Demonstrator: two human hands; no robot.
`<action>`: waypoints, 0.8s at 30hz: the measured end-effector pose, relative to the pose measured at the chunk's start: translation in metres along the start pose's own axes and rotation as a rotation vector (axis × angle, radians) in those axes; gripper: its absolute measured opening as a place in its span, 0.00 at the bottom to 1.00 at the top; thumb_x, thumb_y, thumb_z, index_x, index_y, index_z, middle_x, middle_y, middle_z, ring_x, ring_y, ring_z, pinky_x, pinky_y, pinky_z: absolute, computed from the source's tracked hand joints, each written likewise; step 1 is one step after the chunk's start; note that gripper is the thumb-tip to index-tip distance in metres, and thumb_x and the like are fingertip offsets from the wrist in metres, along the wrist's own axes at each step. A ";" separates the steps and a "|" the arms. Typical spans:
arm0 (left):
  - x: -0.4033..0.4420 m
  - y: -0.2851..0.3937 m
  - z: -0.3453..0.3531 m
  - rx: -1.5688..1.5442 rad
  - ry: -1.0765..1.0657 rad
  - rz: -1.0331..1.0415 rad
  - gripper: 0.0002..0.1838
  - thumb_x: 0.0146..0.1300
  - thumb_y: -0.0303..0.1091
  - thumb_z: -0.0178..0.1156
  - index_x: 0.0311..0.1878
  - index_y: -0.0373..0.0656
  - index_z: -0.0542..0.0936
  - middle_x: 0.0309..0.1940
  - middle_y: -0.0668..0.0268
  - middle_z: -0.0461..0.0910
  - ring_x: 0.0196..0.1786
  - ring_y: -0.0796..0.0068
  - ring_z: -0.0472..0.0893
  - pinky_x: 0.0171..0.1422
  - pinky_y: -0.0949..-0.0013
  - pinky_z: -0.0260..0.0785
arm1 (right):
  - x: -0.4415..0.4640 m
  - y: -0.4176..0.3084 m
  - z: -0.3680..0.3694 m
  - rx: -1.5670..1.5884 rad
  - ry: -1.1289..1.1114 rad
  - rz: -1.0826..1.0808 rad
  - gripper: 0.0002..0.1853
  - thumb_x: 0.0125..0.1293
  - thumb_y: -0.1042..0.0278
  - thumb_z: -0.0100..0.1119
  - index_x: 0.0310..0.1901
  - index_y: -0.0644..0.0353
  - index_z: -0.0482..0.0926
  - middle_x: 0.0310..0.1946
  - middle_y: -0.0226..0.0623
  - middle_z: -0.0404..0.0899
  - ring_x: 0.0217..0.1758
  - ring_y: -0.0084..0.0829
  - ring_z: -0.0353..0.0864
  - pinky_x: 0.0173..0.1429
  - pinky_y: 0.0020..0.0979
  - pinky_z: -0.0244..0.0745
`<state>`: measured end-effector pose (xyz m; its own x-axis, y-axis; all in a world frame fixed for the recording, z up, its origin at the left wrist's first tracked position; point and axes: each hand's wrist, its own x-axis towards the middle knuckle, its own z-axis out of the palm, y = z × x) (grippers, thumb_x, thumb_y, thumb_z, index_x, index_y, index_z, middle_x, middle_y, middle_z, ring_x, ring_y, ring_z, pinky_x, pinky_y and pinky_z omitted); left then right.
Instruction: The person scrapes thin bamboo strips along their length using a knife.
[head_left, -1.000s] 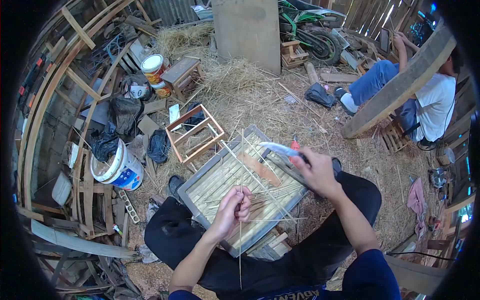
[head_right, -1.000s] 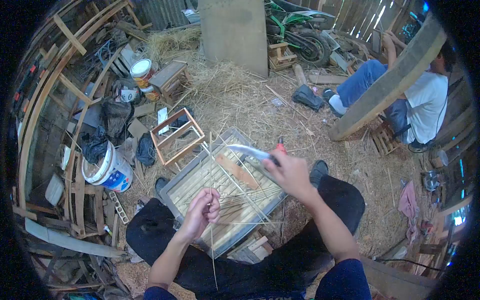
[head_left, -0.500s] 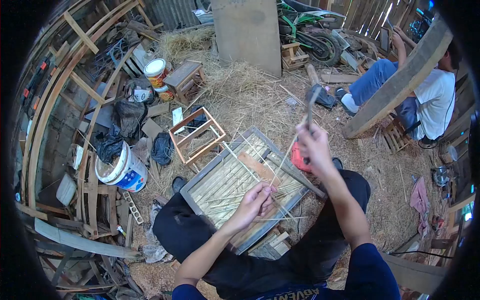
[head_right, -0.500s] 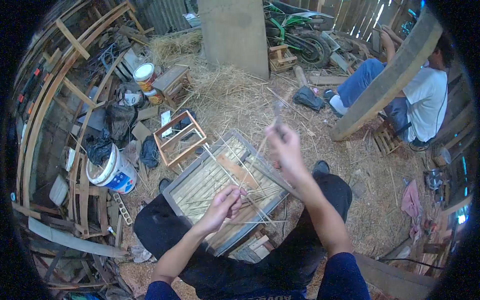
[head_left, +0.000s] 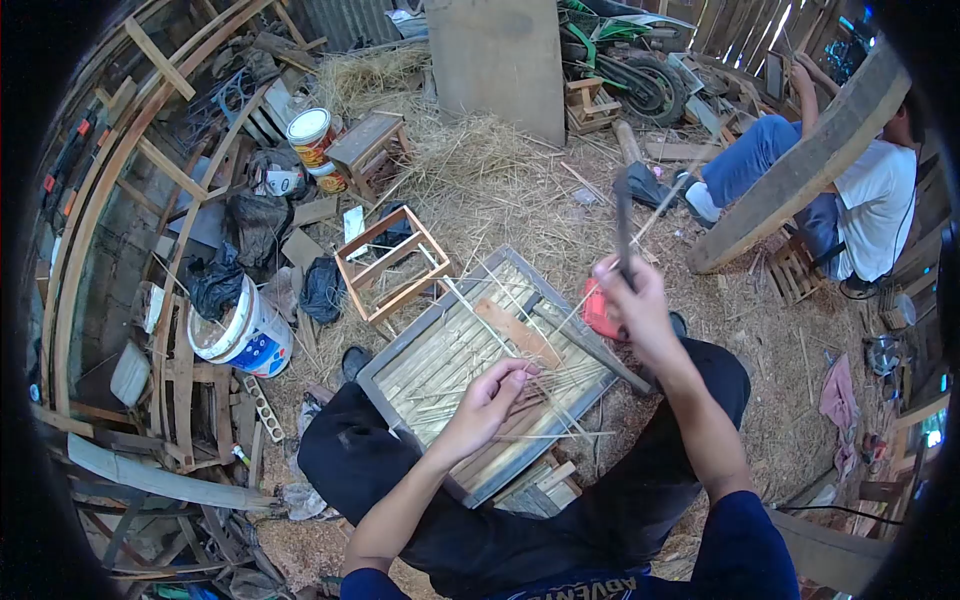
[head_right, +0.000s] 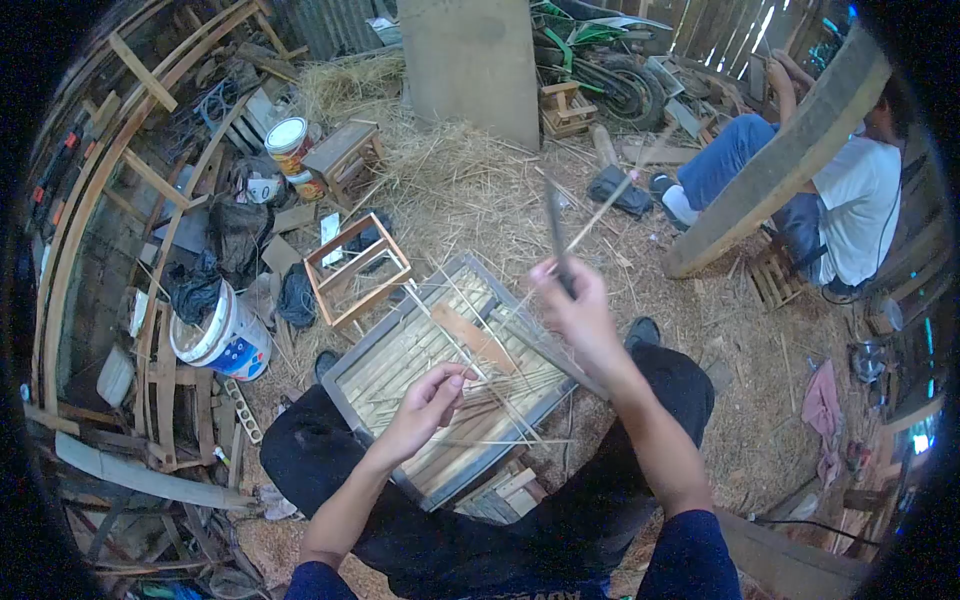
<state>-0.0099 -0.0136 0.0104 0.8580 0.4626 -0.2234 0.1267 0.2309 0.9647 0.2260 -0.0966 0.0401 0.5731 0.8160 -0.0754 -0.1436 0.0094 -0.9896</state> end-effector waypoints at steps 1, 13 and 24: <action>0.000 0.000 -0.002 0.015 -0.001 0.004 0.14 0.78 0.43 0.48 0.51 0.44 0.75 0.24 0.78 0.64 0.22 0.90 0.58 0.25 0.80 0.49 | 0.005 -0.003 -0.010 0.050 0.051 0.001 0.09 0.72 0.63 0.59 0.42 0.59 0.76 0.26 0.18 0.72 0.25 0.10 0.67 0.26 0.18 0.61; 0.000 0.003 -0.003 -0.067 -0.019 -0.072 0.12 0.79 0.42 0.45 0.47 0.45 0.73 0.21 0.80 0.58 0.20 0.89 0.54 0.24 0.79 0.45 | -0.029 0.033 0.036 -0.113 -0.363 0.036 0.11 0.72 0.63 0.61 0.45 0.64 0.77 0.38 0.25 0.77 0.43 0.18 0.74 0.48 0.25 0.70; -0.005 0.000 -0.011 -0.156 -0.131 -0.042 0.12 0.79 0.43 0.44 0.47 0.45 0.72 0.26 0.77 0.61 0.28 0.87 0.59 0.32 0.80 0.51 | -0.015 0.030 0.034 -0.044 -0.204 -0.008 0.11 0.73 0.61 0.58 0.46 0.61 0.77 0.29 0.17 0.71 0.32 0.09 0.66 0.34 0.18 0.61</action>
<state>-0.0195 -0.0065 0.0102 0.9122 0.3373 -0.2328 0.0934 0.3820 0.9195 0.1861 -0.0891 0.0160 0.3984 0.9161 -0.0452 -0.1013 -0.0050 -0.9948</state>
